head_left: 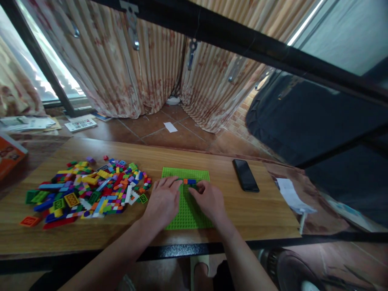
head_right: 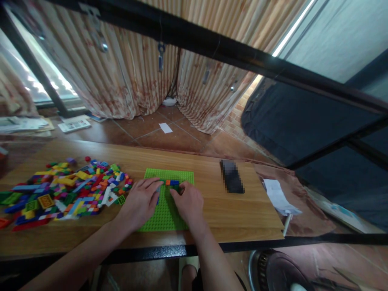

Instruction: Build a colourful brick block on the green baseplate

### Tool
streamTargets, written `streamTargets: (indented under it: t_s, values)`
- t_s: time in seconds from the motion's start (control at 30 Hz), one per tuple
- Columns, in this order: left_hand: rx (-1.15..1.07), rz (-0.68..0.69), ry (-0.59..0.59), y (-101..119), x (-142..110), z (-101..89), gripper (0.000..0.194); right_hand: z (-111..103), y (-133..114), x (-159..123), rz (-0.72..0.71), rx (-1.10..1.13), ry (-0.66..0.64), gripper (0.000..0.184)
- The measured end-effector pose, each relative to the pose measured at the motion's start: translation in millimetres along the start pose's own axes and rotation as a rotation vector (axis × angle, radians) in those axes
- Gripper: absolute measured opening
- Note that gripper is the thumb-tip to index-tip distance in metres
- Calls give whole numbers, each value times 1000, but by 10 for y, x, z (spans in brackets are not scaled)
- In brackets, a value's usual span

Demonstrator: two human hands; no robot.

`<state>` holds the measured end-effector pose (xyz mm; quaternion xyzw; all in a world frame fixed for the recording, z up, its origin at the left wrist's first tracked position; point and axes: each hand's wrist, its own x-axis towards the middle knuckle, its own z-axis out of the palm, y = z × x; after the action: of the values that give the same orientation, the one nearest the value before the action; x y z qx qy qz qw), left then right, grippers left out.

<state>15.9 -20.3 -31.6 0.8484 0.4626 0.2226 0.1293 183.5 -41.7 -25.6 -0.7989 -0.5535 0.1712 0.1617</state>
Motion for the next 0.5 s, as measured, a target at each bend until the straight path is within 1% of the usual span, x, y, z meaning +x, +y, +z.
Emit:
streamTargets:
  t_s: [0.07,0.17,0.37,0.5]
  values:
    - [-17,-33,-25,-7,-3,6,37,16,-77,-45,43,-96,24,33]
    - [-22,-70,-91,6,-17,22,42,40,-150,-59,78,-162,35,28]
    - [1,-96,-171,28,-13,35,49,73,-168,3,93,-197,27,22]
    - [7,-100,-198,40,-3,41,50,79,-176,20,82,-201,31,21]
